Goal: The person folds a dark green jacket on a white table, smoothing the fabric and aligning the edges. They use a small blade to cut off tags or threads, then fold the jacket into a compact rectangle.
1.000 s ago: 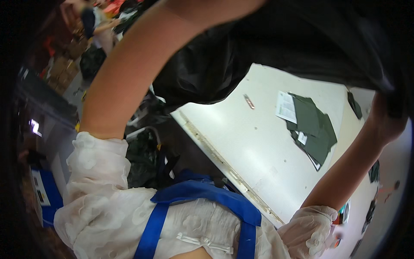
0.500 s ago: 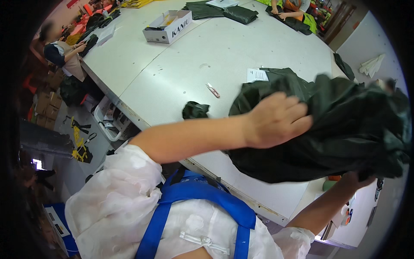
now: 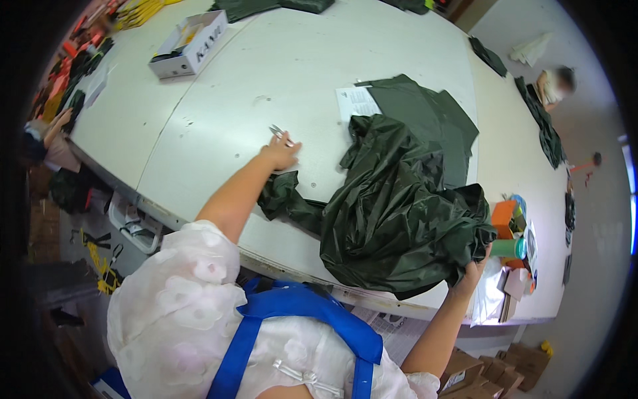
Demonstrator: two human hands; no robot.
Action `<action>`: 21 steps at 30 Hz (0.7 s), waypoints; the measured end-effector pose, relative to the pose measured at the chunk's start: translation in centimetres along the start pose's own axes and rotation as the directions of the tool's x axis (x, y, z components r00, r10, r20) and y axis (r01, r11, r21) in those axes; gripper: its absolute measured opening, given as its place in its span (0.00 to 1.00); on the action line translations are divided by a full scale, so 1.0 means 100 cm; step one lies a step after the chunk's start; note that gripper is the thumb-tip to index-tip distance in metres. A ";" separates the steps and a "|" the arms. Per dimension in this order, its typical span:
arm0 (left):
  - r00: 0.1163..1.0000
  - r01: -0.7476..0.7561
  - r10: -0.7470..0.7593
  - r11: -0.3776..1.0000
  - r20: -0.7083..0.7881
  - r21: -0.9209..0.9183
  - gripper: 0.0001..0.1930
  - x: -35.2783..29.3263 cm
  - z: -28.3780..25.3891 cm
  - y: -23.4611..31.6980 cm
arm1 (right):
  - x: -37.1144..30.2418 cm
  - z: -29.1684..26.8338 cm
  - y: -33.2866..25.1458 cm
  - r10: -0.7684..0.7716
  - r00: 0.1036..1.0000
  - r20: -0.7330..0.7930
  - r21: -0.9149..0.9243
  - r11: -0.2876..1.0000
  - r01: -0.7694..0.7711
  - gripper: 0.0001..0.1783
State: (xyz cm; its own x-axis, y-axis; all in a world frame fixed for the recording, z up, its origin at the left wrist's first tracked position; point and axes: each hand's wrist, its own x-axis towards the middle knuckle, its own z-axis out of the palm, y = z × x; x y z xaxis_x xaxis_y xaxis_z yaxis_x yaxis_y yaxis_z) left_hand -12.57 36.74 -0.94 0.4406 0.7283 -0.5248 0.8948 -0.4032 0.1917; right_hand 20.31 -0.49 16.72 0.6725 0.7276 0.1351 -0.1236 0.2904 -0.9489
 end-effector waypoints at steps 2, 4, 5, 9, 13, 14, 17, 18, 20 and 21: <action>0.998 0.044 -0.047 0.998 -0.052 -0.051 0.33 0.015 0.004 -0.027 | -0.010 -0.011 -0.001 0.030 0.999 -0.022 -0.013 0.999 -0.030 0.38; 0.975 0.177 -0.179 0.984 -0.135 -0.027 0.34 -0.002 -0.008 -0.060 | -0.022 -0.005 -0.007 0.044 0.995 -0.092 -0.064 0.997 -0.050 0.39; 0.958 0.219 -0.219 0.975 -0.185 -0.023 0.33 -0.008 -0.004 -0.091 | -0.023 -0.003 -0.004 0.055 0.992 -0.112 -0.073 0.995 -0.064 0.39; 0.933 0.267 -0.270 0.963 -0.237 -0.049 0.34 -0.031 -0.016 -0.151 | -0.030 -0.005 0.001 0.140 0.966 -0.216 -0.081 0.984 -0.161 0.40; 0.821 0.092 -0.064 0.996 -0.568 0.021 0.39 -0.007 -0.016 -0.105 | -0.031 -0.008 0.009 0.173 0.962 -0.213 -0.068 0.979 -0.191 0.40; 0.868 -0.210 0.060 0.944 -0.494 -0.254 0.42 0.000 -0.018 -0.067 | -0.031 -0.008 0.008 0.179 0.961 -0.210 -0.061 0.979 -0.195 0.40; 0.930 -0.323 0.305 0.418 -0.203 -0.849 0.56 0.006 -0.012 0.078 | -0.026 0.005 0.008 0.206 0.961 -0.183 -0.037 0.976 -0.216 0.41; 0.917 -0.267 0.386 0.401 -0.102 -0.876 0.57 -0.027 -0.031 0.126 | -0.027 0.006 0.006 0.213 0.961 -0.178 -0.023 0.975 -0.221 0.41; 0.984 -0.045 0.178 0.213 -0.006 -0.976 0.46 -0.010 0.010 0.181 | -0.022 0.012 0.002 0.240 0.961 -0.135 -0.058 0.967 -0.250 0.41; 0.955 -0.018 0.297 0.129 0.021 -0.992 0.41 0.002 0.011 0.187 | -0.023 0.007 0.000 0.232 0.963 -0.135 -0.087 0.966 -0.245 0.40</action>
State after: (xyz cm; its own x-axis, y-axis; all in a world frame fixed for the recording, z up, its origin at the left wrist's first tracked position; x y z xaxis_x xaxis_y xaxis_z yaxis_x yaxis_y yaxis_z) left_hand 4.16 28.74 1.65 0.6851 0.5636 -0.4615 0.1786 0.4842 0.8565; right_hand 18.25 -1.71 16.63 0.7180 0.6841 -0.1285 -0.2205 0.0484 -0.9742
